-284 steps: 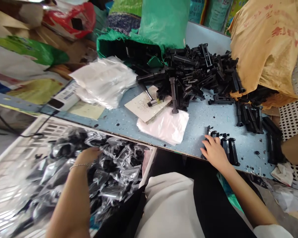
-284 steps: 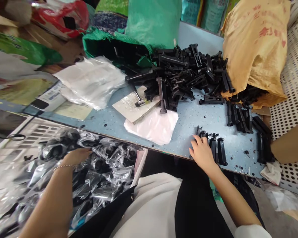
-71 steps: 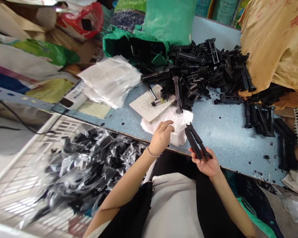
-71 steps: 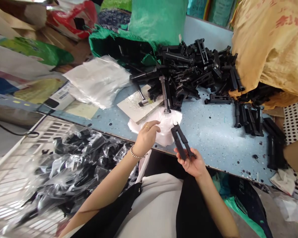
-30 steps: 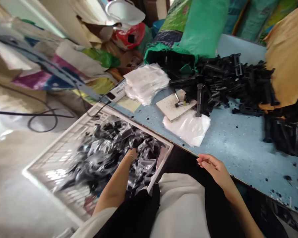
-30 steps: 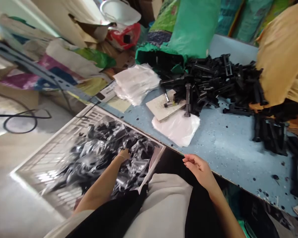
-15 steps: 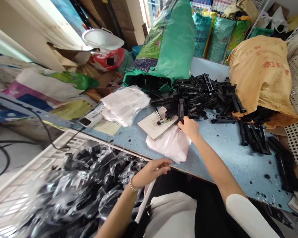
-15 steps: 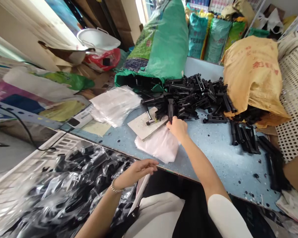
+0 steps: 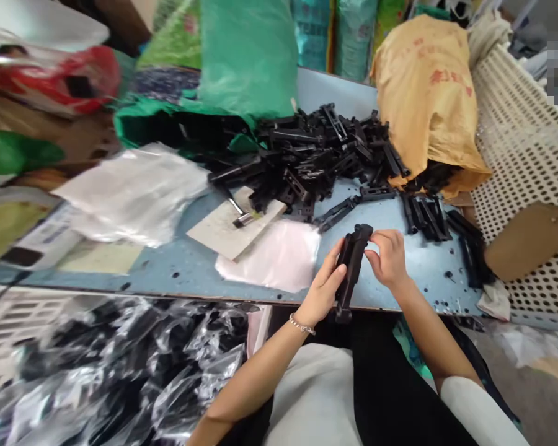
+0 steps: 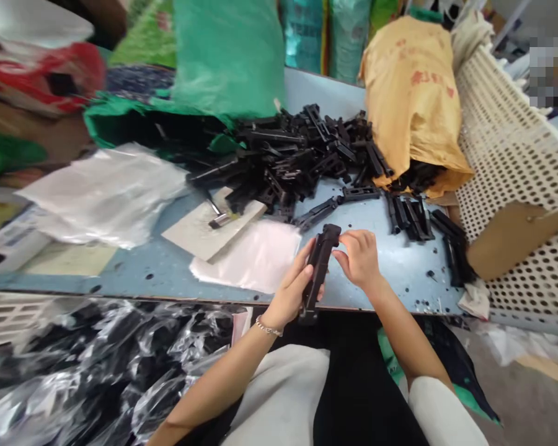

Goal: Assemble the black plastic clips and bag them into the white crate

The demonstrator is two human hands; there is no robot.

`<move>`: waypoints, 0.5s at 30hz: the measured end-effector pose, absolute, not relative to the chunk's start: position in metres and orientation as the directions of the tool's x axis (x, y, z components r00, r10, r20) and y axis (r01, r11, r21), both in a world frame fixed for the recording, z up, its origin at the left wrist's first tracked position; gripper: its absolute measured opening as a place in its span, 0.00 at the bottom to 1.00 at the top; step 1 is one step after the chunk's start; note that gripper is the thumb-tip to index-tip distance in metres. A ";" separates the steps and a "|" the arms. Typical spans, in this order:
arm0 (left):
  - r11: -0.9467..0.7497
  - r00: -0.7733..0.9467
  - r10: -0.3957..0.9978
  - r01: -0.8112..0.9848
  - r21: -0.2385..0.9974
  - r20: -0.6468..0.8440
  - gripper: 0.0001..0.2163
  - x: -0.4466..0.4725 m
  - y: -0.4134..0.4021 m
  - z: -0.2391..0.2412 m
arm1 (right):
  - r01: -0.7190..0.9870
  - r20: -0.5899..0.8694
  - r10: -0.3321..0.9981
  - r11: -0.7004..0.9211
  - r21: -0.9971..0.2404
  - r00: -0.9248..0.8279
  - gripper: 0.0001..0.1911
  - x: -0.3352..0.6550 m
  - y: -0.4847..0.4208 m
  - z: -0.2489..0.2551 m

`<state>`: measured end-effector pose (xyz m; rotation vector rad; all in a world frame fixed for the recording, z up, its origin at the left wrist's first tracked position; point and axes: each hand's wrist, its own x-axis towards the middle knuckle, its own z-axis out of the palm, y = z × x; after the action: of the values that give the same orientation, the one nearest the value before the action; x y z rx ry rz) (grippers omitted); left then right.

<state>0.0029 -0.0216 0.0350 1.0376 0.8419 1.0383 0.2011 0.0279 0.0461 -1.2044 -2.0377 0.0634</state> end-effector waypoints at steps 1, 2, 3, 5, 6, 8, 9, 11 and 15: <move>0.270 0.361 0.922 -0.349 0.898 -0.137 0.32 0.009 -0.027 0.037 | 0.749 0.570 0.767 0.556 -0.361 -0.295 0.18 0.210 0.028 0.041; 0.373 0.420 0.888 -0.414 0.830 -0.190 0.32 0.015 -0.030 0.038 | 0.760 0.559 0.770 0.553 -0.342 -0.309 0.18 0.217 0.026 0.034; 0.451 0.467 0.855 -0.458 0.766 -0.225 0.32 0.021 -0.032 0.040 | 0.765 0.544 0.777 0.549 -0.337 -0.318 0.18 0.223 0.025 0.028; 0.525 0.521 0.816 -0.487 0.699 -0.250 0.33 0.031 -0.034 0.045 | 0.756 0.517 0.792 0.547 -0.360 -0.326 0.20 0.230 0.020 0.015; 0.538 0.534 0.806 -0.480 0.693 -0.256 0.33 0.035 -0.034 0.048 | 0.749 0.517 0.795 0.545 -0.378 -0.318 0.22 0.232 0.019 0.009; 0.553 0.550 0.791 -0.454 0.699 -0.268 0.33 0.046 -0.035 0.053 | 0.756 0.540 0.799 0.520 -0.399 -0.265 0.29 0.235 0.019 0.001; 0.557 0.551 0.788 -0.449 0.698 -0.275 0.32 0.051 -0.035 0.055 | 0.774 0.554 0.803 0.490 -0.401 -0.221 0.32 0.235 0.019 -0.001; 0.566 0.541 0.789 -0.459 0.684 -0.291 0.31 0.060 -0.034 0.055 | 0.821 0.557 0.822 0.397 -0.410 -0.119 0.35 0.235 0.020 0.000; 0.560 0.433 0.823 -0.516 0.648 -0.366 0.26 0.069 -0.024 0.044 | 0.803 0.378 0.926 0.223 -0.553 0.004 0.32 0.231 0.002 0.018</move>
<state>0.0687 -0.0237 0.0441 0.4831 0.7222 0.8756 0.2311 0.0023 0.0178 -1.6000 -1.8157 0.2294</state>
